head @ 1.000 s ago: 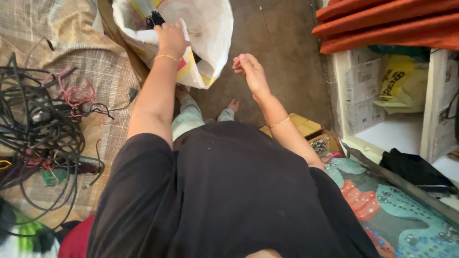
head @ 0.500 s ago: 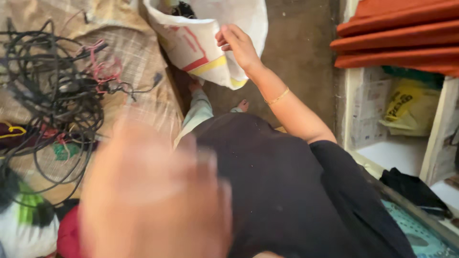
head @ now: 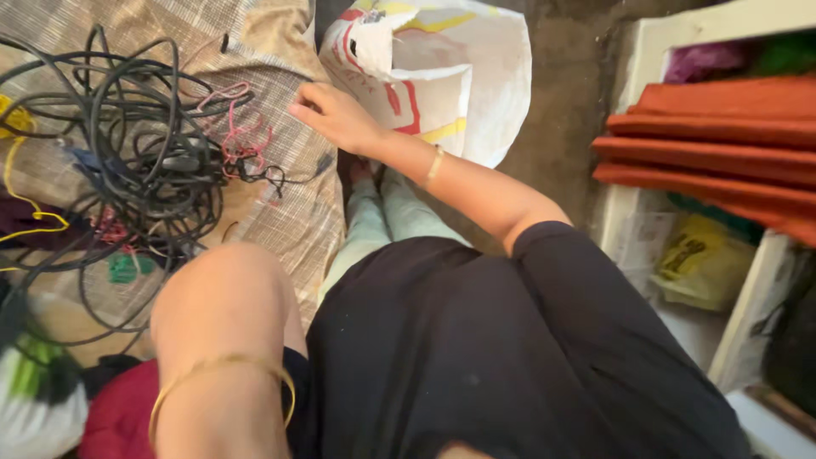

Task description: The person untangles and coils various electrical cords and wires, placing them into a white plastic bag. They handle white, black, and red cords, as well as a brown electrical switch plate, organizing them one by one.

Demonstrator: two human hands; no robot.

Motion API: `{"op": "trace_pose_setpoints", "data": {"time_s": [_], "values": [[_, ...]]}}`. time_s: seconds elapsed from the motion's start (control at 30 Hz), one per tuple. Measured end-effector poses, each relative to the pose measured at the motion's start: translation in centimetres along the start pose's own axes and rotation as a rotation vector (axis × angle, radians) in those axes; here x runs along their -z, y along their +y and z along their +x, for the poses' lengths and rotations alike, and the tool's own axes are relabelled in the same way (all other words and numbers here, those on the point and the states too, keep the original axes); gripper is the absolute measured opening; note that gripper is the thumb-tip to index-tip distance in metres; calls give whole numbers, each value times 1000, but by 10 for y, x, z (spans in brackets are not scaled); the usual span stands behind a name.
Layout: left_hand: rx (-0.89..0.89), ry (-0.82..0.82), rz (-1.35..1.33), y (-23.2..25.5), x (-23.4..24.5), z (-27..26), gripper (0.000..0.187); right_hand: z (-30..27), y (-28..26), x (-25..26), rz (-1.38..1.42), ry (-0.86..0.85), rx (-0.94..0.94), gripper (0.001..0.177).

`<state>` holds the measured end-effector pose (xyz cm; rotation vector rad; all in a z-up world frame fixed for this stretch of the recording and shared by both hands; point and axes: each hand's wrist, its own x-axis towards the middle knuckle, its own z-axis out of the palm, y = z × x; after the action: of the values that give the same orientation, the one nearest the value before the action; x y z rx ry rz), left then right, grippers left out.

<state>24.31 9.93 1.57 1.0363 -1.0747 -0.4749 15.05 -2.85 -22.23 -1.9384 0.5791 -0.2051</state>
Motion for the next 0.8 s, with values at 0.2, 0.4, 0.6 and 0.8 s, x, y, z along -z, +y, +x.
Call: {"op": "trace_pose_setpoints", "data": {"time_s": [0.2, 0.4, 0.6, 0.8], "values": [[-3, 429, 469, -156, 78, 61, 28, 75, 43, -25, -154, -69, -37, 29], [195, 78, 986, -323, 136, 47, 47, 103, 106, -54, -705, -340, 42, 91], [242, -291, 1247, -472, 164, 26, 70, 106, 116, -81, -879, -370, -175, 66], [452, -588, 1520, -510, 163, -13, 46, 110, 111, -71, -723, -410, -231, 65]]}}
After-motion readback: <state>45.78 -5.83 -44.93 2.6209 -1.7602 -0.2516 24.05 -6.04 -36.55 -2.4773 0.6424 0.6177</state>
